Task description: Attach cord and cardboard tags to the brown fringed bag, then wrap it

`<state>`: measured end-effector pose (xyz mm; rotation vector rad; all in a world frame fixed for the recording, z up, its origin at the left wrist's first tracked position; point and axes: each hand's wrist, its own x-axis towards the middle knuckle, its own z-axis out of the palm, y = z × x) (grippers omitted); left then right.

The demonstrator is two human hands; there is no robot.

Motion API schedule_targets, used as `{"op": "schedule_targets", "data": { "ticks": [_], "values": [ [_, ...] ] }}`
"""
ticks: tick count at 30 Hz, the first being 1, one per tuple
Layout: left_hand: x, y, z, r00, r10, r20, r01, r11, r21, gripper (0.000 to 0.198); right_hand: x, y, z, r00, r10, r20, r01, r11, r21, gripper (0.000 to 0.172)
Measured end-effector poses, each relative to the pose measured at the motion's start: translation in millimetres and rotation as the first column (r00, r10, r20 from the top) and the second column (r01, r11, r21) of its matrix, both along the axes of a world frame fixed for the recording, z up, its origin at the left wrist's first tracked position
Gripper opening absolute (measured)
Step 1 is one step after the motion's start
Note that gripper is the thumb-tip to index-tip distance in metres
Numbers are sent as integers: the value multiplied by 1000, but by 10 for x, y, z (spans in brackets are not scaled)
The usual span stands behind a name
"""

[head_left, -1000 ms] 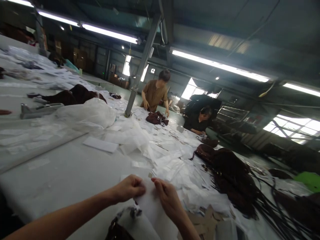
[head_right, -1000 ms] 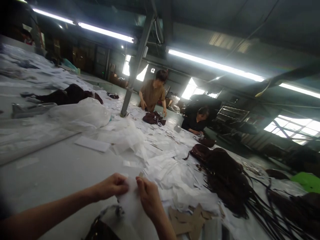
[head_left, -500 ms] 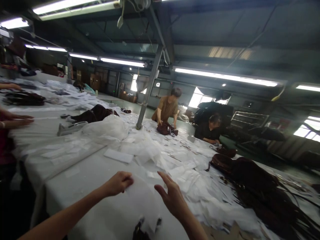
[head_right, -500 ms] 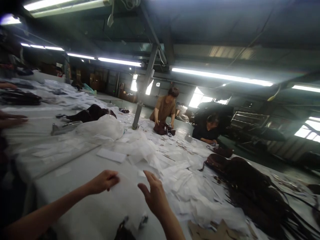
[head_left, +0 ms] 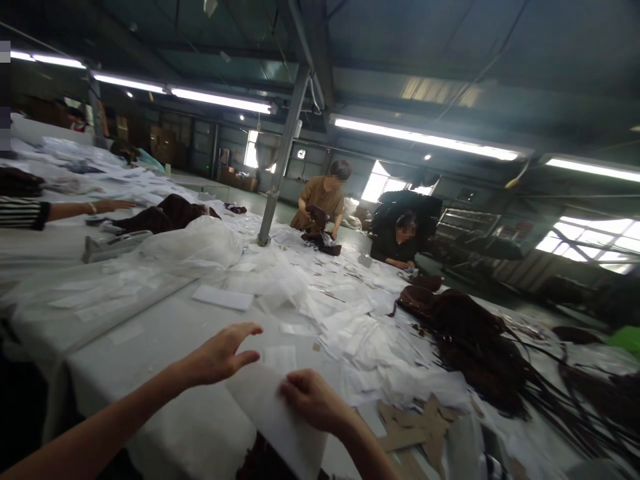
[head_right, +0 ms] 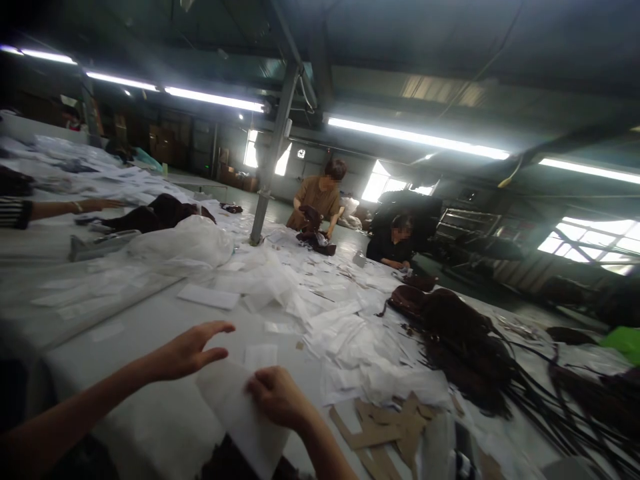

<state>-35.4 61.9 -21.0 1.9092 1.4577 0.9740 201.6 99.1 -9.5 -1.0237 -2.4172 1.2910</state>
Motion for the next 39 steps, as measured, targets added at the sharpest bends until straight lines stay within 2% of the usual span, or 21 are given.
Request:
{"op": "schedule_targets", "data": {
  "ticks": [2, 3, 5, 9, 14, 16, 18, 21, 23, 24, 26, 27, 28, 29, 30, 32, 33, 35, 36, 37, 39],
  "values": [
    [125, -50, 157, 968, -88, -233, 116, 987, 112, 44, -39, -37, 4, 1000, 25, 12, -25, 1000, 6, 28],
    [195, -62, 217, 933, -165, -321, 199, 977, 78, 33, -52, -52, 6, 999, 32, 17, -32, 999, 12, 29],
    [316, -60, 275, 875, -301, -378, 307, 951, -47, 23, -57, -74, 11, 999, 25, 33, -26, 999, 28, 30],
    [424, -35, 177, 873, -381, -304, 363, 924, -117, 24, 8, -116, -1, 998, -1, 68, -2, 999, 41, 30],
    [456, -110, 1, 861, -444, -249, 417, 896, -154, 22, 47, -187, -121, 995, 52, 82, -59, 995, 80, 35],
    [468, -146, -41, 870, -462, -174, 435, 884, -171, 20, 39, -203, -175, 995, 67, 80, -77, 990, 119, 36],
    [473, -163, -78, 894, -448, 5, 439, 874, -210, 19, 32, -215, -200, 994, 82, 77, -93, 984, 150, 35],
    [467, -157, -149, 889, -355, 288, 435, 851, -295, 20, 26, -258, -172, 994, 83, 71, -96, 976, 198, 35],
    [466, -141, -221, 878, -275, 393, 416, 844, -339, 20, 20, -312, -132, 997, 59, 50, -71, 951, 300, 37],
    [468, -133, -262, 873, -236, 427, 403, 843, -356, 20, 15, -342, -115, 998, 48, 37, -58, 919, 391, 35],
    [475, -118, -344, 851, -153, 502, 378, 842, -386, 24, 3, -393, -92, 998, 53, 31, -61, 803, 593, 29],
    [475, -111, -378, 839, -120, 530, 370, 840, -396, 26, -1, -405, -89, 998, 58, 39, -70, 750, 657, 28],
    [470, -103, -403, 830, -97, 549, 365, 839, -404, 29, -1, -405, -90, 997, 54, 47, -72, 730, 679, 29],
    [457, -95, -418, 825, -84, 559, 363, 837, -409, 31, 3, -390, -94, 998, 34, 47, -56, 753, 655, 26],
    [435, -85, -423, 824, -81, 561, 363, 836, -412, 33, 12, -364, -101, 999, -2, 40, -22, 812, 584, 21],
    [366, -63, -411, 829, -90, 552, 368, 831, -417, 36, 41, -285, -123, 995, -98, 27, 82, 933, 349, 24],
    [324, -52, -400, 833, -102, 544, 373, 830, -415, 37, 57, -243, -139, 991, -127, 41, 114, 967, 227, 26],
    [235, -35, -389, 834, -150, 531, 418, 799, -431, 37, 77, -175, -183, 988, -128, 89, 124, 991, 52, 10],
    [193, -30, -397, 829, -178, 530, 459, 758, -463, 35, 78, -156, -211, 987, -116, 107, 115, 993, 16, 10],
    [155, -29, -417, 822, -199, 534, 499, 704, -506, 32, 72, -147, -241, 987, -111, 113, 110, 994, 9, 16],
    [88, -36, -496, 809, -207, 550, 552, 590, -589, 32, 51, -157, -294, 988, -121, 101, 116, 992, 48, 16]
  ]
}}
